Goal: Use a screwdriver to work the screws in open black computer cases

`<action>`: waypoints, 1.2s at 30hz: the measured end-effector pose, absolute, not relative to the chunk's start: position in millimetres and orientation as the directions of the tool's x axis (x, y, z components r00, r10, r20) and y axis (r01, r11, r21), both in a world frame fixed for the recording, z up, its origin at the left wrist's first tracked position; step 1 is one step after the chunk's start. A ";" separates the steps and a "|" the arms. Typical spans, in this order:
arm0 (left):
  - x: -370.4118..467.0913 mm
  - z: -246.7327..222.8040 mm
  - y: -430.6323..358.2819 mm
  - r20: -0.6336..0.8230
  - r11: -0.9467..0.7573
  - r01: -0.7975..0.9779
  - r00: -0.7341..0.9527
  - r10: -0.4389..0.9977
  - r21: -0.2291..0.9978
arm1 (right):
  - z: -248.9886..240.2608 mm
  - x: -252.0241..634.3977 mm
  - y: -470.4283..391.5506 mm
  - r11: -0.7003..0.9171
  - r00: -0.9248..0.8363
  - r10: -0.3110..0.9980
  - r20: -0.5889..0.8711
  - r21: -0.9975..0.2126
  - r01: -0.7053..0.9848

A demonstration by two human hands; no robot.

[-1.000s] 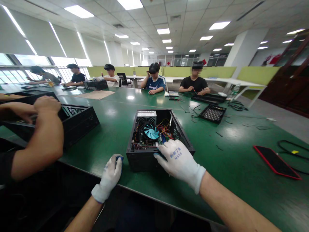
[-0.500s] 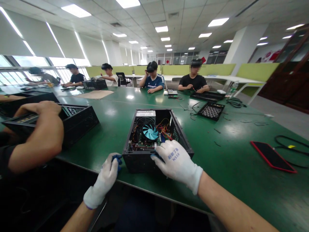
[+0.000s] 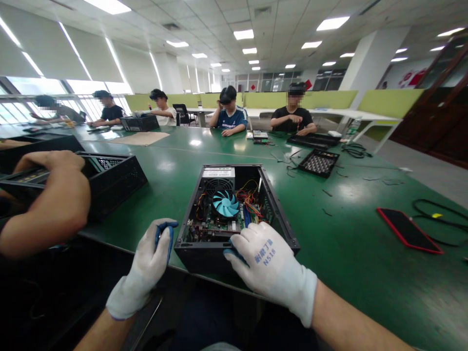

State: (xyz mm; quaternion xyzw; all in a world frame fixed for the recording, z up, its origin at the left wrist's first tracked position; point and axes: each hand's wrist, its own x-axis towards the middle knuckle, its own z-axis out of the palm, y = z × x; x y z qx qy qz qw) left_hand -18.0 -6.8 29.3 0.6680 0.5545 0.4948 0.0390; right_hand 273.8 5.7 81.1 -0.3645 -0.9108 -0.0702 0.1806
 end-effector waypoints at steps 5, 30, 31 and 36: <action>2.4 75.8 -15.6 0.601 -0.495 0.715 0.130 0.788 0.494 | 79.9 274.0 0.0 0.732 -0.676 0.631 0.381 -0.004 0.681; 36.7 87.1 -23.2 0.456 -0.629 0.765 0.513 0.727 0.141 | 120.6 234.3 71.1 0.730 -0.729 0.683 -0.056 0.104 0.676; 36.5 87.0 -23.4 0.459 -0.628 0.766 0.512 0.726 0.139 | 117.6 223.5 77.1 0.710 -0.704 0.704 -0.099 0.148 0.689; 36.4 88.4 -24.0 0.457 -0.624 0.770 0.511 0.728 0.132 | 104.9 183.4 90.4 0.638 -0.600 0.769 -0.222 0.214 0.739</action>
